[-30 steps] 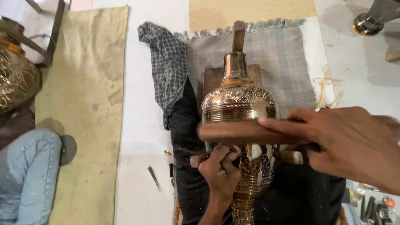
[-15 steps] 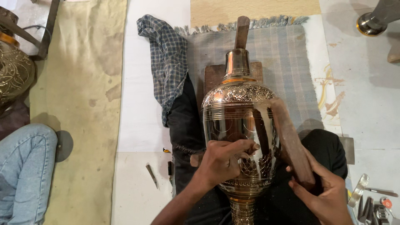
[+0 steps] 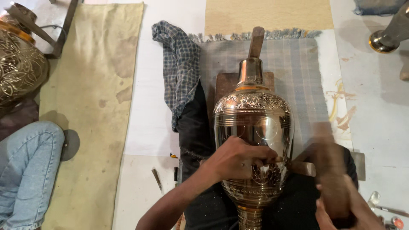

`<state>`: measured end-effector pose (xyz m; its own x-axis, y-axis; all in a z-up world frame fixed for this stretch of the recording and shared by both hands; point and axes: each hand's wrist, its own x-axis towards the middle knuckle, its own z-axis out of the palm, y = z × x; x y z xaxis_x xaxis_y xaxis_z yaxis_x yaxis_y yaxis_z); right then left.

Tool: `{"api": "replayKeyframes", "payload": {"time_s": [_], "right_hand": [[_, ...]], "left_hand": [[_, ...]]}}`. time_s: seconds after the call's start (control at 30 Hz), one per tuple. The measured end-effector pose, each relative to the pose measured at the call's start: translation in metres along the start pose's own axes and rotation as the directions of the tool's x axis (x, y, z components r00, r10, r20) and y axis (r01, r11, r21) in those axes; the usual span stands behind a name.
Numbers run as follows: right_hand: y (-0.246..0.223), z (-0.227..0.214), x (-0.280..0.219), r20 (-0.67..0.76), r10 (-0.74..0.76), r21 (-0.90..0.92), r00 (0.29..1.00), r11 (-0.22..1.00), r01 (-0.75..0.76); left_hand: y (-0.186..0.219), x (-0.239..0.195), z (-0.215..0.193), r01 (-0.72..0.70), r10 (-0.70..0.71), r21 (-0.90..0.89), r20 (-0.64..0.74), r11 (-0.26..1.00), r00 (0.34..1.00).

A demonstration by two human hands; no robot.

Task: The person uses a metal chisel and a wooden mallet to engrave decorative patterns onto the surface of a large silver-colored metal vase. They repeatedly strike the chisel to create fine lines and shapes on the vase's body.

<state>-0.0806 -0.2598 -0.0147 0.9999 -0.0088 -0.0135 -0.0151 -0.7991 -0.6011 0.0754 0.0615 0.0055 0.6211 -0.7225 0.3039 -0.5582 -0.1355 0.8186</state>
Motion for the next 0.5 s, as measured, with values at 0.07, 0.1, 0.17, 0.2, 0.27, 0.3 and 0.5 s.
{"api": "replayKeyframes", "payload": {"time_s": [0.07,0.1,0.17,0.2,0.27,0.3,0.5], "right_hand": [[0.025,0.008,-0.003,0.042,-0.084,-0.051,0.996,0.995,0.086],[0.036,0.013,-0.005,0.053,-0.14,-0.08,0.989,0.986,0.144],[0.048,0.033,-0.016,0.025,-0.2,-0.109,0.979,0.973,0.202],[0.051,0.041,-0.023,-0.023,-0.178,-0.092,0.984,0.98,0.175],[0.053,0.054,-0.039,-0.095,-0.133,-0.058,0.986,0.99,0.128],[0.053,0.056,-0.045,-0.098,-0.106,-0.046,0.99,0.994,0.102],[0.039,0.063,-0.04,-0.115,-0.034,-0.005,0.993,0.999,0.033]], "left_hand": [[-0.001,0.003,-0.003,-0.003,0.003,-0.001,0.047,1.0,0.999],[-0.002,0.006,-0.005,0.003,-0.004,0.018,0.075,1.0,0.997],[-0.002,0.009,-0.008,-0.007,0.004,0.029,0.127,1.0,0.992],[-0.003,0.011,-0.009,-0.025,0.021,0.025,0.135,0.999,0.991],[-0.005,0.013,-0.009,-0.065,0.062,0.011,0.164,0.998,0.985],[-0.005,0.013,-0.008,-0.087,0.086,0.003,0.183,0.996,0.979],[-0.004,0.021,-0.016,-0.139,0.123,0.029,0.305,0.99,0.944]]}}
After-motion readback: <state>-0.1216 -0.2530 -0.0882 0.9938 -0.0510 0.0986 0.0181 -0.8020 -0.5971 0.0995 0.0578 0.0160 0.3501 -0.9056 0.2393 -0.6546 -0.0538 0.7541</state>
